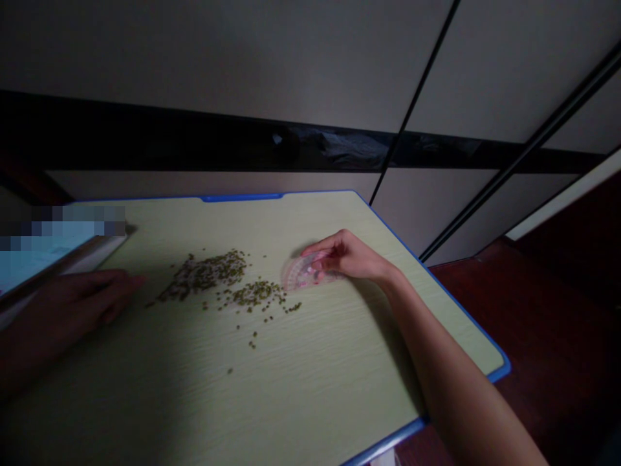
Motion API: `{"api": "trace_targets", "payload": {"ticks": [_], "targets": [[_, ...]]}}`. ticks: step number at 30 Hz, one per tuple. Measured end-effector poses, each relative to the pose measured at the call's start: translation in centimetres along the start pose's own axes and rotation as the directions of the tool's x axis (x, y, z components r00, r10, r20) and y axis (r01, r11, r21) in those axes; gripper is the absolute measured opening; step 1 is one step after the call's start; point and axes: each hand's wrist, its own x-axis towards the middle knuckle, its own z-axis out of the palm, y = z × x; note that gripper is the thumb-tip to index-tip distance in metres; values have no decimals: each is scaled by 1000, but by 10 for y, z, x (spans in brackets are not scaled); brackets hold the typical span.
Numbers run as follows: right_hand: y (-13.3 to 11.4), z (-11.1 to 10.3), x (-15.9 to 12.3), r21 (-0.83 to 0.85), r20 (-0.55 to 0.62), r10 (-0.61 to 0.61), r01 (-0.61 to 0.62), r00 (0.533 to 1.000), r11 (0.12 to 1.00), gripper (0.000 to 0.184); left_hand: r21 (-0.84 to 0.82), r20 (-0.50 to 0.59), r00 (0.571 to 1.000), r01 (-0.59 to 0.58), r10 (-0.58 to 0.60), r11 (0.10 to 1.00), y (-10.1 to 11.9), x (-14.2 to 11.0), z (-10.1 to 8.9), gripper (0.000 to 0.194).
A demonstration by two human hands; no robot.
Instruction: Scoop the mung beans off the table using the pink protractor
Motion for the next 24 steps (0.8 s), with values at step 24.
{"api": "trace_targets", "payload": {"ticks": [24], "targets": [[-2, 0, -2, 4, 49, 13, -13, 999, 1000, 22, -16, 0, 1000, 3, -3, 1000, 4, -2, 1, 38]]}}
